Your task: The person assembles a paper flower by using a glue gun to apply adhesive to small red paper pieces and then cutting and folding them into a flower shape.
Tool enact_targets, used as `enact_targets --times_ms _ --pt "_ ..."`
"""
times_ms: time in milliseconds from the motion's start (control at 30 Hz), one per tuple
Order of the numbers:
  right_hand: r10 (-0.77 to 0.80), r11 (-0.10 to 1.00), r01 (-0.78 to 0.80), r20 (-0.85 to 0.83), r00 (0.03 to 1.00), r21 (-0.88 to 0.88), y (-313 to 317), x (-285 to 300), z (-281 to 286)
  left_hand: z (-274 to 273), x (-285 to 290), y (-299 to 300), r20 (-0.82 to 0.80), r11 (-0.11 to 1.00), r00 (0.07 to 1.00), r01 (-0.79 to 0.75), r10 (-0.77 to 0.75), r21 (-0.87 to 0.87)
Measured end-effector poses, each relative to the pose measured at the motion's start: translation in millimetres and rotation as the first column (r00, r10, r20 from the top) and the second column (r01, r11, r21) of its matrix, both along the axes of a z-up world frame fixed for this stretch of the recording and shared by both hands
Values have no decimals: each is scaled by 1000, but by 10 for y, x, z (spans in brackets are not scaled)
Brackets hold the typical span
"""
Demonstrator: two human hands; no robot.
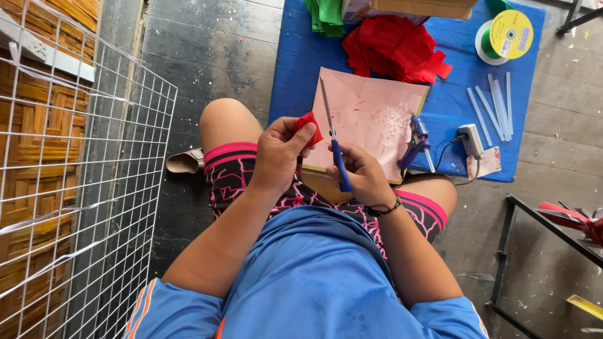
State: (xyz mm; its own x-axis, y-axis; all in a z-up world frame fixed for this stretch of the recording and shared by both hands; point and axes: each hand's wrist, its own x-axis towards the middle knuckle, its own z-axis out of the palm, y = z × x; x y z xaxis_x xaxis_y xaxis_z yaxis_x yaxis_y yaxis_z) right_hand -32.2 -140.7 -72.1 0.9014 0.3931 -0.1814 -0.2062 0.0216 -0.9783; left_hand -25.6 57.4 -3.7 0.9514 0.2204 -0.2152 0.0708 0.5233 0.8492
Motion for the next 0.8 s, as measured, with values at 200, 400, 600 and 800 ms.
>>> enact_targets --times_ms 200,400,600,800 --pt "-8 995 8 2 1000 -98 181 100 -67 -116 -10 219 10 997 998 -68 68 31" --pt "45 959 -43 0 999 -281 262 158 -144 -31 29 375 -19 998 1000 -17 18 64" --pt "15 922 -79 -169 986 -378 69 6 -379 77 269 327 -72 990 996 60 -51 128" --pt "24 813 -197 -308 951 -548 116 -310 -210 51 1580 -149 108 611 911 175 -398 772"
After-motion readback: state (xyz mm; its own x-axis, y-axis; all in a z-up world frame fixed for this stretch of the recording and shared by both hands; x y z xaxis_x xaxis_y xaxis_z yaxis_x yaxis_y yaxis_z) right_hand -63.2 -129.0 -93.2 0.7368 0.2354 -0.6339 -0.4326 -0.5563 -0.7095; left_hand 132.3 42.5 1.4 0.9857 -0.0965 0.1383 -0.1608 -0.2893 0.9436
